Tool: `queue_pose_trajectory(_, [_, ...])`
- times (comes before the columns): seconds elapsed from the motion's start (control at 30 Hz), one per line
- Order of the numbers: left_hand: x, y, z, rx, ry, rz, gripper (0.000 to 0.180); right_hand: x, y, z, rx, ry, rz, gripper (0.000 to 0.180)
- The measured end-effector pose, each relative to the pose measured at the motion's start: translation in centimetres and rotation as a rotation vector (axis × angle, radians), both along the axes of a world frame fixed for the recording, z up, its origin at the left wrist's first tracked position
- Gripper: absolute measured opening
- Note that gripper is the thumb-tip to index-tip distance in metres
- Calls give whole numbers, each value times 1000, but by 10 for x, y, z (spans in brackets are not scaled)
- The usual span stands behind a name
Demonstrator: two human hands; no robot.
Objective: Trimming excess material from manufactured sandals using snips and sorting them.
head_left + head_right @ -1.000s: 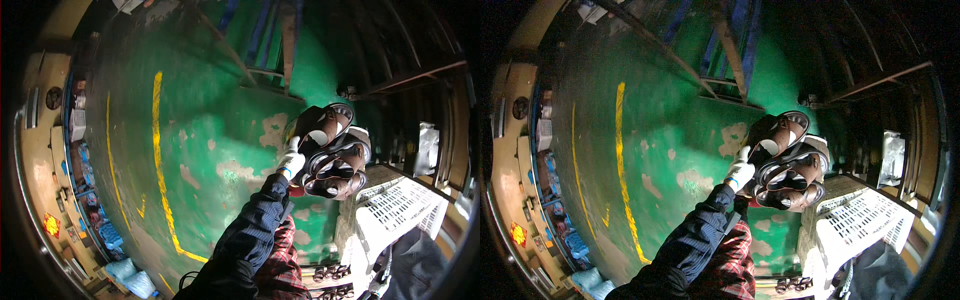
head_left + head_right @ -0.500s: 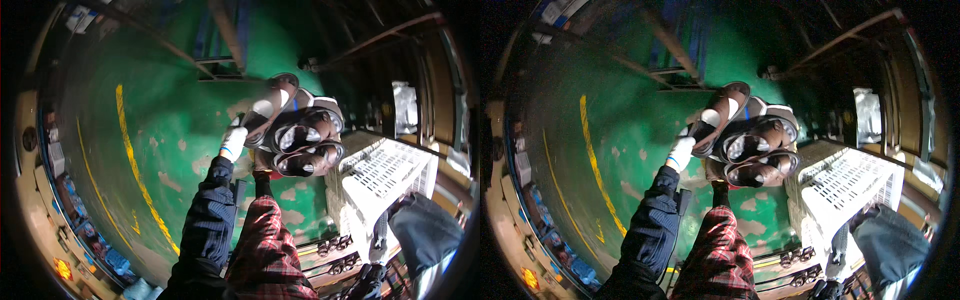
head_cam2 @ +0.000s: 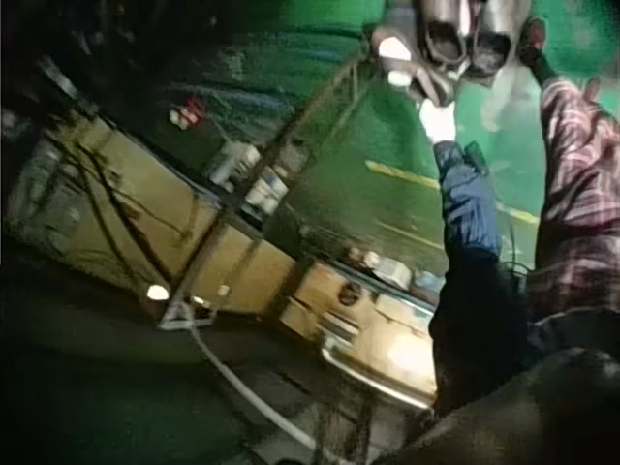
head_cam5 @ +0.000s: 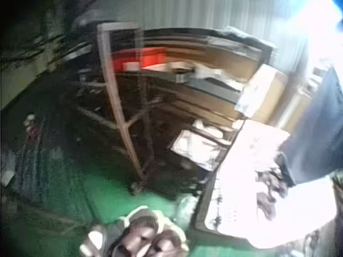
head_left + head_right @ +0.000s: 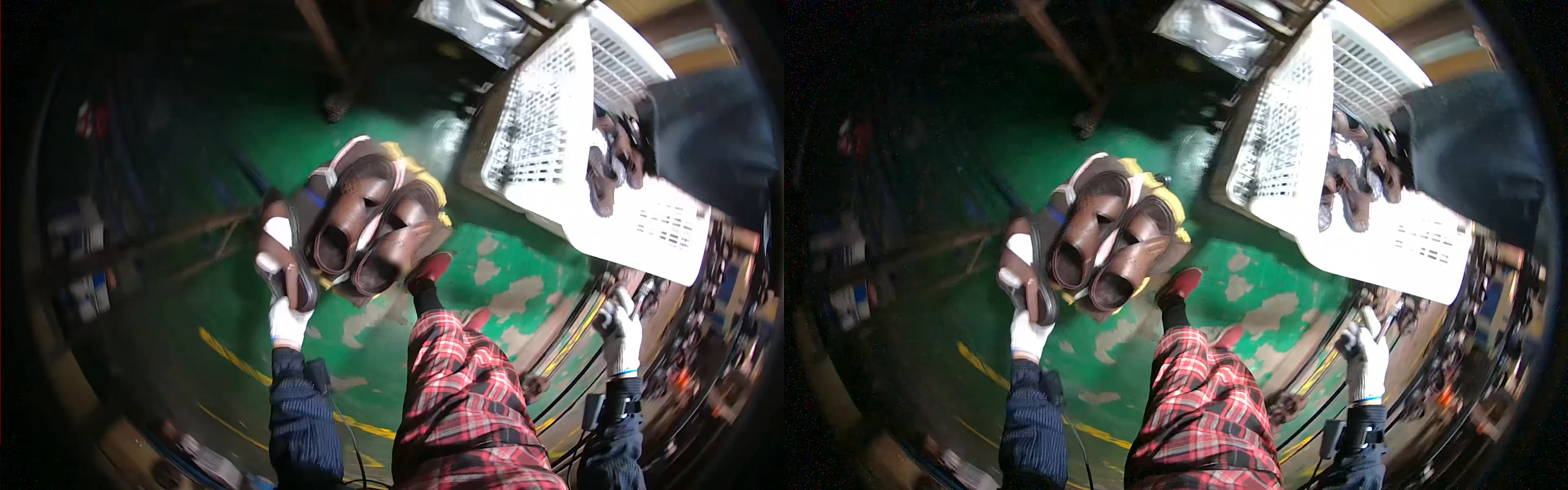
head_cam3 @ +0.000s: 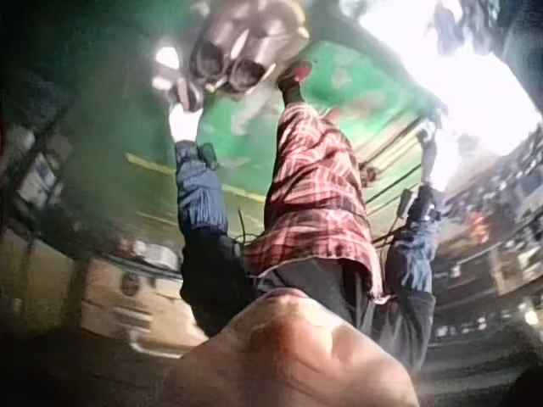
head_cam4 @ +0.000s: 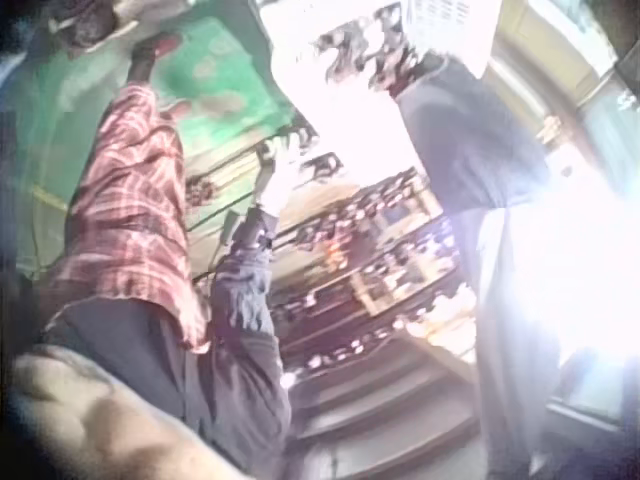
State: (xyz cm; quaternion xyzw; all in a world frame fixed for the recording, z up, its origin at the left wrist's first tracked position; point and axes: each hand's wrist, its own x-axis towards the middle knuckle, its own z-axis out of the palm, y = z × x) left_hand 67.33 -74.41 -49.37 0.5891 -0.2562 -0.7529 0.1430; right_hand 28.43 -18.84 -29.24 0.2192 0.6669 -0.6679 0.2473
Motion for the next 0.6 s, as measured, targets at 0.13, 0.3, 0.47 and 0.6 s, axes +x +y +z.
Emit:
queue_pose_trajectory(0.13, [40,-20,4,58,-70,115,35,70,-8,-5,255,-113,-51,55])
queue_pose_trajectory(0.3, [0,13,32,-80,-395,166,37,165,62,-48,249,-281,-179,53])
queue_pose_trajectory(0.47, [-2,13,77,-143,-397,145,36,228,81,-77,173,-367,-325,51])
queue_pose_trajectory(0.6, [-18,55,107,-578,-417,-707,30,232,93,-79,40,-375,-414,55])
